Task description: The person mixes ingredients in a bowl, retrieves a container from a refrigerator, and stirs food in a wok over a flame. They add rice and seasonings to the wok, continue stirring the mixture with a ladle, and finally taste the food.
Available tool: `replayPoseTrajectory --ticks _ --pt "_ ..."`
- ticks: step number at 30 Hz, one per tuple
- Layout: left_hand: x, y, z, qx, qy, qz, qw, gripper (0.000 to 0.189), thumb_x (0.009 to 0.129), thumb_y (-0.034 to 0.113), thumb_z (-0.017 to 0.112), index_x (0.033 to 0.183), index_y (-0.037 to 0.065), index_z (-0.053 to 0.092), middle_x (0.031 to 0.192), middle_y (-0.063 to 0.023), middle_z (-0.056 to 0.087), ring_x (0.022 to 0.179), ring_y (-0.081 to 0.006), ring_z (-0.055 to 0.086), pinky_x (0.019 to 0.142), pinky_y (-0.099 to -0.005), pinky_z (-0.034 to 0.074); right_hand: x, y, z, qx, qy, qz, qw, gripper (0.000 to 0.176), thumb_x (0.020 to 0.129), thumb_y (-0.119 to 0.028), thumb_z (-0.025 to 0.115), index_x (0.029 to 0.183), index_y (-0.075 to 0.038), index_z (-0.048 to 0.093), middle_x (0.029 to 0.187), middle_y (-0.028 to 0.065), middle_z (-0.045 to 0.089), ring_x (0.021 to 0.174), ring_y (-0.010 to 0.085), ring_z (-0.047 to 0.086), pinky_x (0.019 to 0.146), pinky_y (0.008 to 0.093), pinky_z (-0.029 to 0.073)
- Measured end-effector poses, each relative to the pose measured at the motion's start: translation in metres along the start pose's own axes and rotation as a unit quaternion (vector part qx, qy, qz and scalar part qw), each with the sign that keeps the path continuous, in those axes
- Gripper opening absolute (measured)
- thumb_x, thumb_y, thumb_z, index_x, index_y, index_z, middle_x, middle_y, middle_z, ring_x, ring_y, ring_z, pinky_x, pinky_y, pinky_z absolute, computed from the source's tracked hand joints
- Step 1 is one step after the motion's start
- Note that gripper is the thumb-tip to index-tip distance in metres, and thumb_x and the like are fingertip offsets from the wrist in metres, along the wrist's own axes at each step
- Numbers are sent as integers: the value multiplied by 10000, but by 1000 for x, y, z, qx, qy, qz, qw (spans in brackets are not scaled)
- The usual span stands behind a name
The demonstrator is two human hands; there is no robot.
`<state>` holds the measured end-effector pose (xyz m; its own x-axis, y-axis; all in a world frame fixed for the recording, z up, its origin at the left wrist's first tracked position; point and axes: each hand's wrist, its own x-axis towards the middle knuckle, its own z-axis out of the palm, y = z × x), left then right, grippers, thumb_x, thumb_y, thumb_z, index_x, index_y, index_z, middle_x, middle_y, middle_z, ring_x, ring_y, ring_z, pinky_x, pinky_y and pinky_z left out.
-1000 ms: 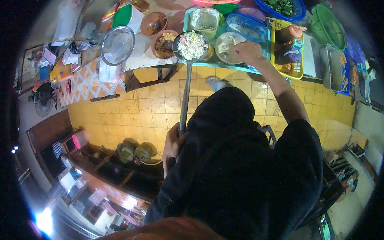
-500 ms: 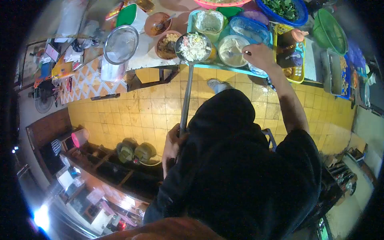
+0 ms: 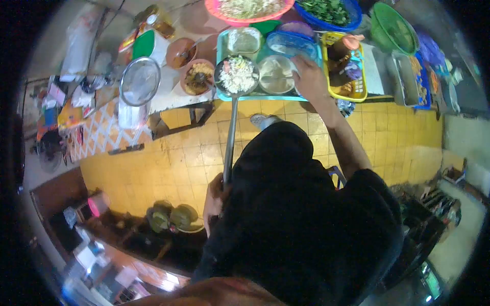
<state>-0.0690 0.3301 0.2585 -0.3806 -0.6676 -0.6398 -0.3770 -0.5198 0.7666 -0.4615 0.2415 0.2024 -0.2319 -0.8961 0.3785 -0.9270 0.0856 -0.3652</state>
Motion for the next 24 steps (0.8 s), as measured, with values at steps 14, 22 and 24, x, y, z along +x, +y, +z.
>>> replayPoseTrajectory --ticks 14,22,24 --pt "23 33 -5 104 -65 54 991 206 814 105 612 970 -13 548 617 -82 575 486 -135 527 455 -275 398 -48 151 21 328 269 226 877 511 678 -124 797 1099 -37 522 986 70 612 889 145 595 771 269 485" --pt "48 66 18 87 -127 72 985 191 812 82 638 970 6 563 669 -51 560 537 -108 500 499 -270 395 42 44 -96 -24 92 76 993 648 602 -147 730 1219 -129 532 1088 123 578 999 317 565 868 414 461" --pt "53 70 21 72 -147 62 985 186 840 72 622 1005 13 558 638 -48 567 438 -97 494 427 -259 383 53 38 -101 -193 18 -17 981 613 647 -150 721 1229 -159 530 1179 83 532 1084 292 521 965 474 396"
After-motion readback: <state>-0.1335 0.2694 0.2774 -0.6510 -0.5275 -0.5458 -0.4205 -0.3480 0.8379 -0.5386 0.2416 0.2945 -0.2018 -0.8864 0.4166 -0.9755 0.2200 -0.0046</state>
